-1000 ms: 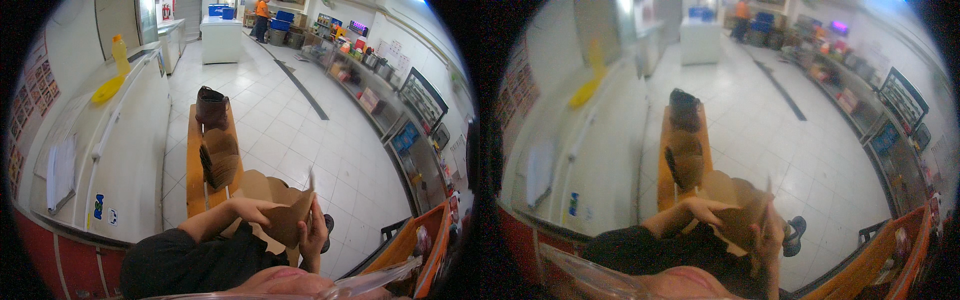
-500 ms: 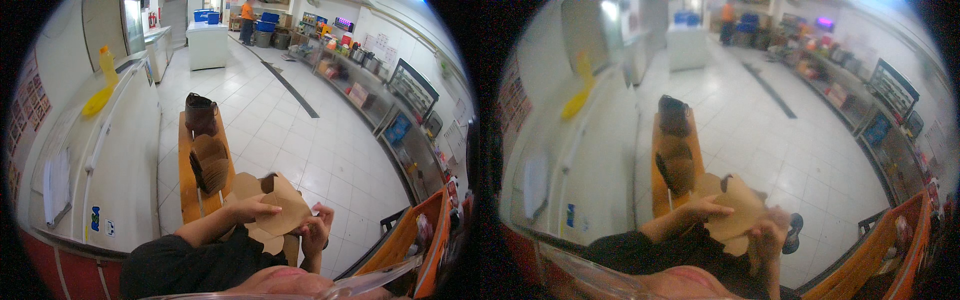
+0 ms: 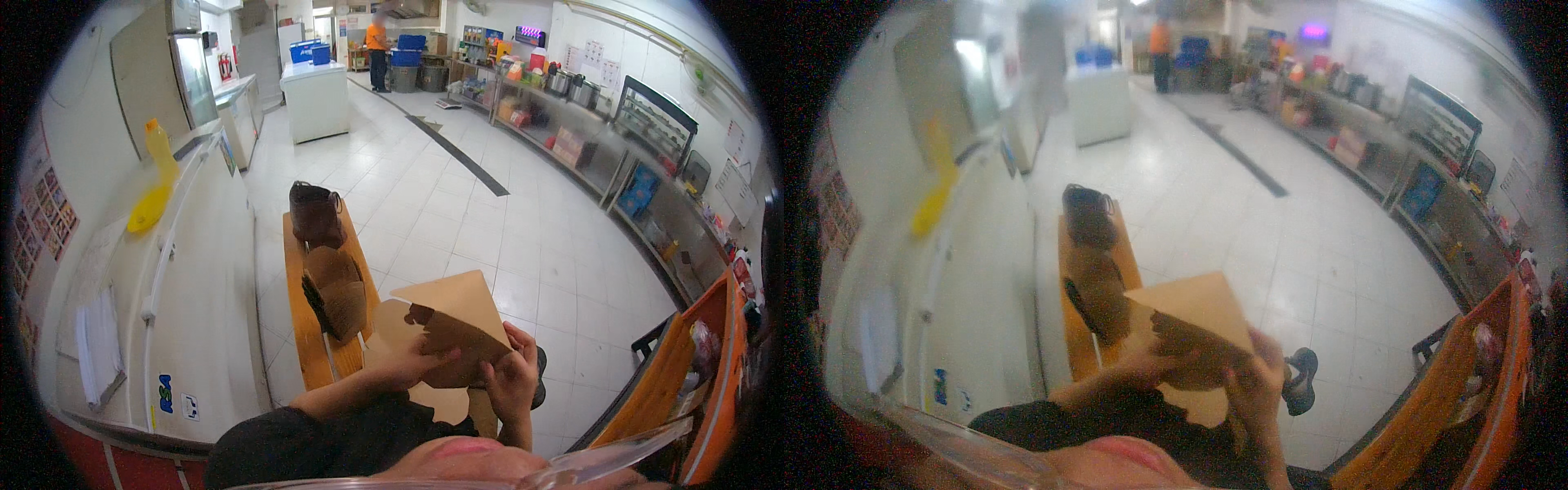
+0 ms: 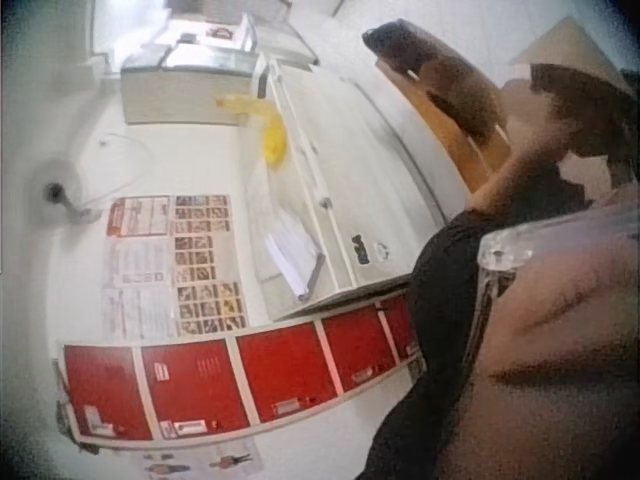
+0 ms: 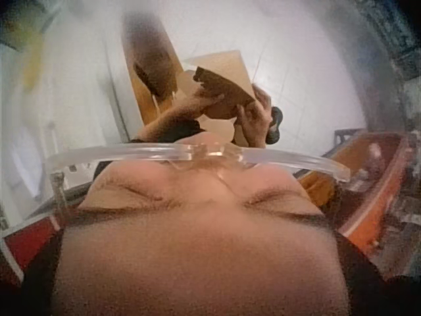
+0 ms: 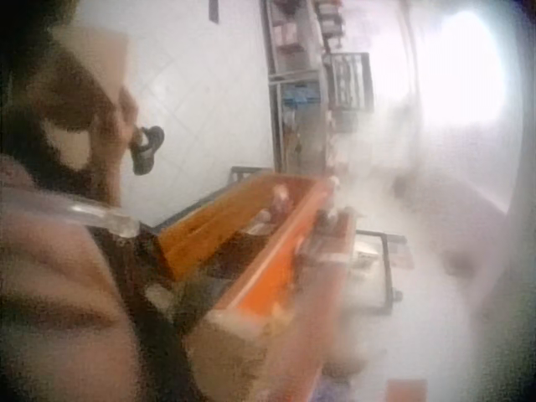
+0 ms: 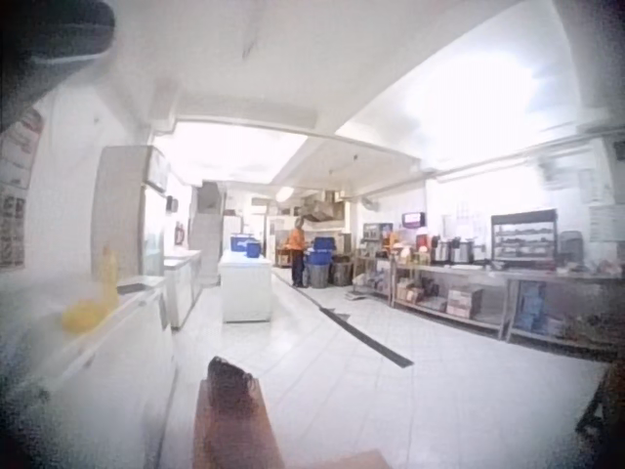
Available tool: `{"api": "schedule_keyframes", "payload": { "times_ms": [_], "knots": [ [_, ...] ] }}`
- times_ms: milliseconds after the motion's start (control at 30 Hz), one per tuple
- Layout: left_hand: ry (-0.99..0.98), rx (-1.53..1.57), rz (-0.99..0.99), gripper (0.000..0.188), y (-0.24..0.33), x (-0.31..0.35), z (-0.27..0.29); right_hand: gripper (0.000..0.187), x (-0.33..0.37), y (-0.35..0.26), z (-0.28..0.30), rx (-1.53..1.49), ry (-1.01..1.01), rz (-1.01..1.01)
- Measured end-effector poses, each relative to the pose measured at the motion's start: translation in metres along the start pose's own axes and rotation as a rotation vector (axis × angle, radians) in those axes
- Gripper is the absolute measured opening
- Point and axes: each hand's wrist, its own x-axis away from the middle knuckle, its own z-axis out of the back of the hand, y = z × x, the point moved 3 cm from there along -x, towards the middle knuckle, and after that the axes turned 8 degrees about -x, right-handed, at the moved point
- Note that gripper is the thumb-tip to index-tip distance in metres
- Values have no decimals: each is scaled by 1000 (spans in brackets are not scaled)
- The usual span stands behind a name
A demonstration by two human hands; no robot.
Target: The person assembles several flat cardboard boxes by folding and interlocking the flaps. After stacking the assembled boxes, the person walks to a food counter, retrieves a plastic container, and uses a ladle to scoop cooked food from a metal tray into the container.
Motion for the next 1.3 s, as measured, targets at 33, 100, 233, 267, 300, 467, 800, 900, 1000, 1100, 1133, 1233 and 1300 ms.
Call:
{"api": "schedule_keyframes", "payload": {
  "times_ms": [33,100,233,267,300,467,800,900,1000,1100,1133,1233,1300],
  "knots": [
    [7,12,6,56,0,0,2,28,-2,-5,1,-16,-7,-7],
    [-2,-19,36,58,5,3,4,27,-3,-9,1,-46,-10,28],
    [5,-87,71,60,30,19,3,47,4,-3,-2,-325,56,107],
    [15,-54,74,58,25,18,3,54,6,2,-3,-451,84,104],
    [32,-18,80,56,16,19,3,59,7,5,-4,-532,43,90],
    [-125,-382,-144,51,-4,15,20,66,12,4,-1,-582,-156,-70],
    [-382,-749,-400,40,-14,7,12,63,0,-8,-13,95,-271,145],
    [-654,-774,-344,43,-8,3,17,47,8,-7,-17,-126,-419,31],
    [-685,-545,-284,44,-4,3,22,33,12,-11,-18,-293,-307,-85],
    [-542,-129,-131,44,-16,-1,40,28,19,-5,-12,-426,-36,-196],
    [-508,-75,-124,44,-20,-2,44,26,20,-1,-9,-498,50,-294],
    [-357,-258,-74,38,2,6,33,19,16,6,-2,-446,22,-327],
    [-364,-202,-97,39,-6,1,32,19,16,10,2,-361,-40,-306]
  ]
}}
